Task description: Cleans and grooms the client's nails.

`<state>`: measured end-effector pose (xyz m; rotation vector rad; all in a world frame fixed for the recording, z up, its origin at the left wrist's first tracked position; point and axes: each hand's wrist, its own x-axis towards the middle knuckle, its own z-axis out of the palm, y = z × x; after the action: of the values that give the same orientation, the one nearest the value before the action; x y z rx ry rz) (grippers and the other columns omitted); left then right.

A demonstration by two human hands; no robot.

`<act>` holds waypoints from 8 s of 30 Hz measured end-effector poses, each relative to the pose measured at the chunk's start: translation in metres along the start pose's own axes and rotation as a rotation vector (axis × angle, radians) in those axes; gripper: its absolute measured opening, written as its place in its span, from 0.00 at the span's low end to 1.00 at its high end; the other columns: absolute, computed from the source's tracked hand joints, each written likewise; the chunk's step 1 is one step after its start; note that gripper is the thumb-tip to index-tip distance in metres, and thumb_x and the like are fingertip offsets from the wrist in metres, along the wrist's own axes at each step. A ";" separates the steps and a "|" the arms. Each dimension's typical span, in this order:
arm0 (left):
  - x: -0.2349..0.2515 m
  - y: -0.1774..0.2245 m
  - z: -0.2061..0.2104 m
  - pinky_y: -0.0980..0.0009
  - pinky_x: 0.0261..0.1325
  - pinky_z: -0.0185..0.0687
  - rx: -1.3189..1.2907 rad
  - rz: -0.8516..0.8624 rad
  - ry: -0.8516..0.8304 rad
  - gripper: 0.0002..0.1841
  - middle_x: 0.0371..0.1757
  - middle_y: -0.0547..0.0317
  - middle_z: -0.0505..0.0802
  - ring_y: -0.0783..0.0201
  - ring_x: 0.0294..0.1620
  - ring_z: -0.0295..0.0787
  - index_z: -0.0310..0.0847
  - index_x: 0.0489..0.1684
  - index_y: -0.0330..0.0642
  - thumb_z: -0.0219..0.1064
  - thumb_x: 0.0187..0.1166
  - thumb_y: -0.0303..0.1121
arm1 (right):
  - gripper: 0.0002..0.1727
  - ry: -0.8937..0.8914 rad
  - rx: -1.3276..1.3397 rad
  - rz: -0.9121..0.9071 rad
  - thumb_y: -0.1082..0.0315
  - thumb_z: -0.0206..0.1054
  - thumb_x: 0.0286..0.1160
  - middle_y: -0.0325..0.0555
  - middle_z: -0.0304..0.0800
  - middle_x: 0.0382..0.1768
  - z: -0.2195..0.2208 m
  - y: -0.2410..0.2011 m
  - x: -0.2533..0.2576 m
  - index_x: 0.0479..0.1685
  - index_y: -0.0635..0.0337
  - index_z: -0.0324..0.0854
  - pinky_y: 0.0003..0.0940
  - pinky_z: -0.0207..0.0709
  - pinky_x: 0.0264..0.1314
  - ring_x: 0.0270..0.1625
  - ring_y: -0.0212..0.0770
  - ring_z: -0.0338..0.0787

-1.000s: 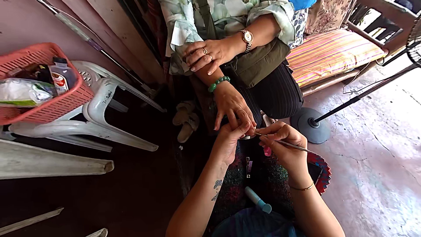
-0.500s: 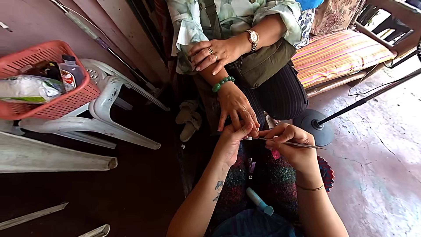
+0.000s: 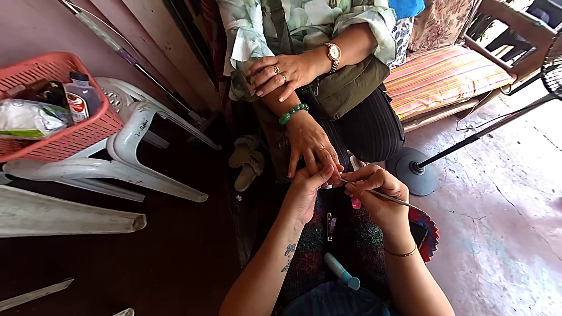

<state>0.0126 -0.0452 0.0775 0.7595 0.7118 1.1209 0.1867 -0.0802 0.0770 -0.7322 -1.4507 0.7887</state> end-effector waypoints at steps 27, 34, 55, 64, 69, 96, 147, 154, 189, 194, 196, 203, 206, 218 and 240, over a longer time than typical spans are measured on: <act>-0.002 -0.005 0.004 0.71 0.57 0.84 0.000 0.008 0.060 0.10 0.43 0.52 0.96 0.65 0.46 0.92 0.92 0.39 0.35 0.62 0.84 0.25 | 0.06 -0.019 -0.285 -0.170 0.82 0.73 0.66 0.49 0.94 0.40 0.003 0.002 0.000 0.29 0.62 0.87 0.31 0.91 0.49 0.47 0.39 0.95; -0.002 -0.006 0.006 0.73 0.56 0.84 0.023 0.011 0.077 0.09 0.41 0.53 0.96 0.67 0.44 0.92 0.92 0.39 0.36 0.63 0.83 0.24 | 0.06 -0.006 -0.394 -0.223 0.82 0.72 0.66 0.49 0.95 0.39 0.005 0.000 -0.001 0.27 0.63 0.86 0.29 0.90 0.50 0.47 0.38 0.95; -0.002 -0.008 0.007 0.72 0.56 0.85 0.029 0.062 0.064 0.08 0.38 0.53 0.95 0.67 0.41 0.91 0.91 0.37 0.35 0.64 0.81 0.22 | 0.05 0.008 -0.268 -0.117 0.82 0.74 0.65 0.48 0.96 0.40 0.002 0.000 -0.004 0.30 0.62 0.88 0.31 0.91 0.52 0.48 0.39 0.96; -0.003 -0.011 0.008 0.72 0.57 0.85 0.060 0.104 0.069 0.07 0.38 0.56 0.96 0.68 0.42 0.91 0.91 0.37 0.36 0.65 0.81 0.23 | 0.05 -0.007 -0.397 -0.198 0.81 0.72 0.66 0.48 0.95 0.38 0.004 0.001 -0.003 0.28 0.63 0.87 0.27 0.89 0.49 0.46 0.36 0.95; -0.003 -0.010 0.009 0.73 0.56 0.86 0.076 0.101 0.082 0.07 0.37 0.55 0.95 0.68 0.40 0.92 0.91 0.37 0.35 0.65 0.81 0.22 | 0.05 -0.048 -0.412 -0.197 0.81 0.71 0.67 0.50 0.95 0.40 0.000 -0.002 -0.003 0.28 0.64 0.87 0.27 0.90 0.51 0.49 0.37 0.95; -0.004 -0.010 0.008 0.74 0.55 0.83 0.120 0.079 0.064 0.07 0.36 0.58 0.95 0.69 0.42 0.90 0.91 0.36 0.38 0.67 0.81 0.26 | 0.04 -0.247 -0.334 0.026 0.79 0.73 0.65 0.45 0.97 0.39 -0.023 -0.030 0.016 0.28 0.63 0.89 0.30 0.91 0.51 0.46 0.35 0.96; 0.011 -0.031 -0.035 0.62 0.57 0.89 -0.160 0.139 -0.162 0.14 0.39 0.59 0.95 0.65 0.42 0.92 0.94 0.38 0.46 0.87 0.56 0.36 | 0.05 -0.242 -0.660 0.101 0.75 0.66 0.67 0.42 0.92 0.40 -0.047 0.007 -0.056 0.32 0.57 0.86 0.38 0.88 0.43 0.42 0.37 0.92; 0.017 -0.037 -0.026 0.63 0.57 0.89 -0.221 0.139 -0.165 0.17 0.49 0.52 0.95 0.62 0.49 0.93 0.93 0.46 0.41 0.86 0.58 0.32 | 0.07 -0.200 -0.610 0.270 0.79 0.68 0.63 0.44 0.98 0.41 -0.076 0.022 -0.096 0.27 0.60 0.90 0.49 0.89 0.55 0.50 0.43 0.96; 0.022 -0.044 0.012 0.64 0.65 0.85 -0.119 0.207 -0.090 0.09 0.48 0.57 0.95 0.65 0.51 0.91 0.91 0.49 0.39 0.72 0.74 0.24 | 0.05 -0.016 -0.459 -0.115 0.82 0.70 0.64 0.49 0.92 0.44 -0.015 -0.027 0.011 0.26 0.65 0.84 0.31 0.91 0.51 0.51 0.38 0.93; 0.019 -0.041 0.015 0.65 0.65 0.86 -0.110 0.188 -0.046 0.10 0.47 0.57 0.96 0.67 0.51 0.92 0.91 0.49 0.38 0.69 0.74 0.20 | 0.07 -0.076 -0.659 -0.229 0.80 0.67 0.71 0.52 0.95 0.46 -0.008 -0.031 0.007 0.27 0.64 0.86 0.31 0.88 0.55 0.56 0.39 0.94; 0.018 -0.041 0.014 0.65 0.66 0.85 -0.103 0.183 -0.052 0.11 0.48 0.57 0.96 0.66 0.53 0.92 0.91 0.50 0.38 0.69 0.74 0.20 | 0.07 -0.091 -0.699 -0.244 0.79 0.66 0.72 0.52 0.95 0.47 -0.007 -0.030 0.008 0.27 0.64 0.86 0.32 0.88 0.56 0.57 0.40 0.94; 0.018 -0.043 0.013 0.65 0.66 0.85 -0.072 0.179 -0.057 0.10 0.49 0.57 0.95 0.66 0.55 0.91 0.92 0.50 0.39 0.72 0.73 0.22 | 0.08 -0.107 -0.844 -0.271 0.79 0.64 0.72 0.54 0.95 0.47 -0.001 -0.032 0.006 0.27 0.63 0.86 0.33 0.88 0.54 0.56 0.43 0.94; 0.019 -0.042 0.013 0.65 0.66 0.85 -0.070 0.180 -0.057 0.10 0.49 0.57 0.95 0.66 0.54 0.91 0.92 0.50 0.39 0.72 0.73 0.22 | 0.08 -0.124 -0.861 -0.262 0.79 0.64 0.73 0.54 0.95 0.47 0.000 -0.036 0.006 0.29 0.64 0.86 0.32 0.87 0.54 0.56 0.42 0.94; 0.020 -0.044 0.013 0.66 0.65 0.85 -0.063 0.159 -0.051 0.11 0.49 0.57 0.95 0.66 0.54 0.91 0.92 0.50 0.38 0.72 0.73 0.21 | 0.09 -0.153 -0.892 -0.256 0.79 0.63 0.74 0.53 0.94 0.45 -0.001 -0.035 0.009 0.28 0.63 0.85 0.34 0.87 0.52 0.56 0.44 0.94; 0.018 -0.044 0.017 0.66 0.64 0.85 -0.071 0.193 0.008 0.06 0.44 0.60 0.96 0.67 0.49 0.92 0.92 0.42 0.42 0.68 0.79 0.28 | 0.10 -0.181 -0.836 -0.238 0.79 0.63 0.74 0.52 0.94 0.46 -0.005 -0.034 0.009 0.26 0.63 0.85 0.32 0.87 0.54 0.56 0.42 0.93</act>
<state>0.0538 -0.0418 0.0481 0.7758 0.6114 1.3180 0.1925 -0.0918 0.1105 -1.0939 -2.0084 0.0282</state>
